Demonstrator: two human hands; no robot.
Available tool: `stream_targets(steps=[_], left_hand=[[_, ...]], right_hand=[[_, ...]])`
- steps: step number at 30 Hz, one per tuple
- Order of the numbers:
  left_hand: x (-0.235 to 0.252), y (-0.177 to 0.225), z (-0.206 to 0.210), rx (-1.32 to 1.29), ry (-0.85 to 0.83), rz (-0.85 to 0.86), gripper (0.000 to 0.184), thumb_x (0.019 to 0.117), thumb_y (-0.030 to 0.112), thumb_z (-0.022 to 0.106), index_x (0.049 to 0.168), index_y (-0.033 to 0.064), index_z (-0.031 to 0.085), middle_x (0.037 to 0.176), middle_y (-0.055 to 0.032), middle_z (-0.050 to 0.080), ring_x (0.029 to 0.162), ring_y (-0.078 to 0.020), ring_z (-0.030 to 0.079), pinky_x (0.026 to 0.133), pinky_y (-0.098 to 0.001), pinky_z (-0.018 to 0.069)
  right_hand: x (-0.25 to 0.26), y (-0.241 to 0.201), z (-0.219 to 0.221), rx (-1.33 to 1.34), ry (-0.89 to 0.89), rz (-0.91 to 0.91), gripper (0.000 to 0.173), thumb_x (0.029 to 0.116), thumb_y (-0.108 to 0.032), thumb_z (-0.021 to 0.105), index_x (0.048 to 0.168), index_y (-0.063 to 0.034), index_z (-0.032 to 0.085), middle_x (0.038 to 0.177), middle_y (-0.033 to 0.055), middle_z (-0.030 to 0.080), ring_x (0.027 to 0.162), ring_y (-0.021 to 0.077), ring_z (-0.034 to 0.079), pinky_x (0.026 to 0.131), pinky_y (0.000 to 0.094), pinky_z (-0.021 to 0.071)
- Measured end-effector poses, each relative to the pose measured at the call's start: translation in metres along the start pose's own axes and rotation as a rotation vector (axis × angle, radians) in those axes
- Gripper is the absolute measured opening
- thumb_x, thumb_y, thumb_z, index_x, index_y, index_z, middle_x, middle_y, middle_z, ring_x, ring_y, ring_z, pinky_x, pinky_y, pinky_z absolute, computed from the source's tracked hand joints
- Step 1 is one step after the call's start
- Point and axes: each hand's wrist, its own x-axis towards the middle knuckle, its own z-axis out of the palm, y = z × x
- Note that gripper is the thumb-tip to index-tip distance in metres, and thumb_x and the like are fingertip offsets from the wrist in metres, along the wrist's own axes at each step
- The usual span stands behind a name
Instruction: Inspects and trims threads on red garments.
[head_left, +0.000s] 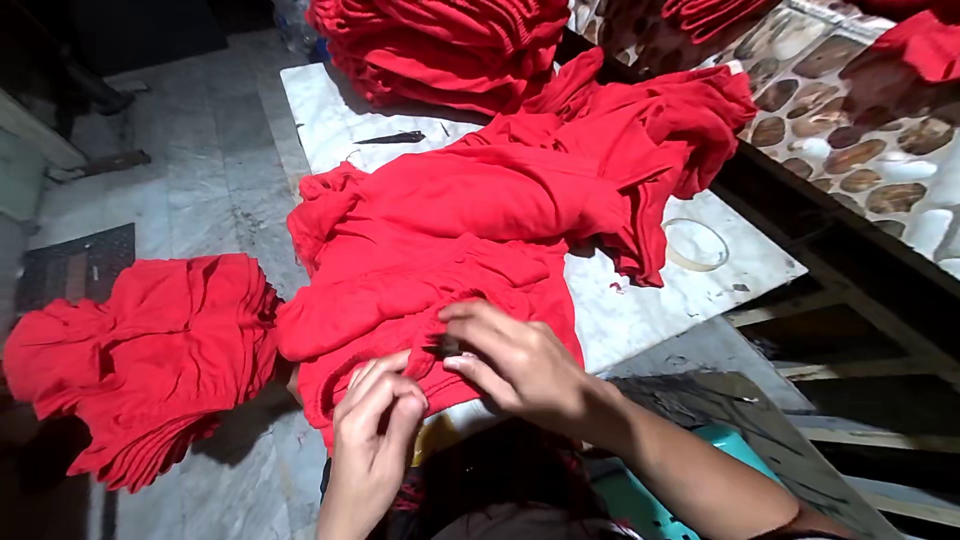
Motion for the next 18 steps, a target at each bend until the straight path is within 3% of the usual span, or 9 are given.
stream_targets(steps=[3, 5, 6, 8, 10, 11, 13, 15, 18], left_hand=[[-0.009, 0.016, -0.030, 0.431, -0.100, -0.024, 0.059, 0.1046, 0.061, 0.036, 0.105, 0.0106, 0.067, 0.121, -0.0068, 0.072, 0.127, -0.0180, 0.057, 0.111, -0.0389, 0.0345], [-0.014, 0.019, -0.053, 0.672, -0.111, -0.094, 0.057, 0.1018, 0.056, 0.047, 0.110, 0.0053, 0.071, 0.111, -0.0142, 0.074, 0.120, -0.0347, 0.060, 0.106, -0.0557, 0.0337], [-0.014, 0.015, -0.063, 0.729, -0.112, -0.118, 0.051, 0.1009, 0.050, 0.050, 0.108, 0.0046, 0.072, 0.105, -0.0150, 0.074, 0.117, -0.0390, 0.061, 0.106, -0.0605, 0.0310], [-0.010, 0.006, -0.077, 0.768, -0.097, -0.112, 0.041, 0.0997, 0.039, 0.053, 0.097, 0.0050, 0.075, 0.093, -0.0112, 0.075, 0.115, -0.0408, 0.063, 0.107, -0.0664, 0.0265], [0.005, -0.004, -0.084, 0.709, -0.014, -0.065, 0.039, 0.1023, 0.034, 0.053, 0.093, 0.0030, 0.074, 0.091, -0.0113, 0.074, 0.111, -0.0325, 0.063, 0.108, -0.0572, 0.0307], [0.016, -0.011, -0.084, 0.681, 0.065, -0.035, 0.037, 0.1025, 0.029, 0.054, 0.096, -0.0018, 0.073, 0.097, -0.0171, 0.072, 0.109, -0.0329, 0.063, 0.104, -0.0535, 0.0361], [0.036, -0.022, -0.074, 0.703, 0.184, -0.027, 0.036, 0.1011, 0.022, 0.053, 0.110, -0.0084, 0.069, 0.119, -0.0287, 0.066, 0.119, -0.0428, 0.059, 0.104, -0.0584, 0.0382], [0.042, -0.018, -0.058, 0.735, 0.205, -0.018, 0.039, 0.1014, 0.022, 0.052, 0.119, -0.0088, 0.067, 0.132, -0.0323, 0.058, 0.125, -0.0481, 0.054, 0.105, -0.0622, 0.0370], [0.025, 0.003, -0.029, 0.677, 0.151, 0.069, 0.032, 0.1019, 0.027, 0.055, 0.101, 0.0006, 0.073, 0.109, -0.0205, 0.070, 0.106, -0.0323, 0.064, 0.092, -0.0454, 0.0465]], right_hand=[[0.002, 0.022, -0.021, -0.123, -0.063, 0.129, 0.032, 0.0919, -0.025, 0.070, 0.115, -0.0030, 0.070, 0.123, 0.0169, 0.067, 0.074, 0.0294, 0.070, 0.054, 0.0481, 0.0549], [0.000, 0.041, -0.035, -0.121, -0.111, 0.156, 0.028, 0.0839, -0.010, 0.073, 0.110, -0.0015, 0.071, 0.101, 0.0155, 0.071, 0.071, 0.0312, 0.070, 0.055, 0.0519, 0.0539], [-0.001, 0.050, -0.040, -0.091, -0.108, 0.138, 0.020, 0.0825, -0.007, 0.070, 0.102, -0.0022, 0.073, 0.089, 0.0123, 0.071, 0.069, 0.0279, 0.069, 0.056, 0.0494, 0.0540], [0.004, 0.062, -0.052, -0.013, -0.084, 0.105, 0.015, 0.0838, -0.009, 0.067, 0.096, -0.0031, 0.073, 0.080, 0.0077, 0.069, 0.068, 0.0204, 0.066, 0.059, 0.0425, 0.0539], [0.015, 0.069, -0.058, 0.055, -0.015, 0.126, 0.014, 0.0879, -0.010, 0.069, 0.100, -0.0031, 0.072, 0.083, 0.0065, 0.069, 0.070, 0.0129, 0.064, 0.064, 0.0325, 0.0539], [0.022, 0.072, -0.058, 0.080, 0.028, 0.171, 0.016, 0.0909, -0.010, 0.069, 0.104, -0.0023, 0.071, 0.087, 0.0084, 0.070, 0.072, 0.0131, 0.064, 0.067, 0.0317, 0.0538], [0.032, 0.077, -0.053, 0.077, 0.090, 0.280, 0.025, 0.0963, -0.009, 0.067, 0.120, -0.0008, 0.066, 0.106, 0.0150, 0.071, 0.089, 0.0217, 0.069, 0.079, 0.0409, 0.0563], [0.031, 0.070, -0.049, 0.057, 0.126, 0.294, 0.035, 0.0962, -0.007, 0.066, 0.130, 0.0007, 0.062, 0.118, 0.0189, 0.068, 0.098, 0.0274, 0.068, 0.085, 0.0464, 0.0552], [0.008, 0.051, -0.046, 0.067, 0.060, 0.143, 0.036, 0.0900, -0.024, 0.072, 0.117, -0.0011, 0.069, 0.108, 0.0123, 0.068, 0.089, 0.0183, 0.066, 0.076, 0.0356, 0.0560]])
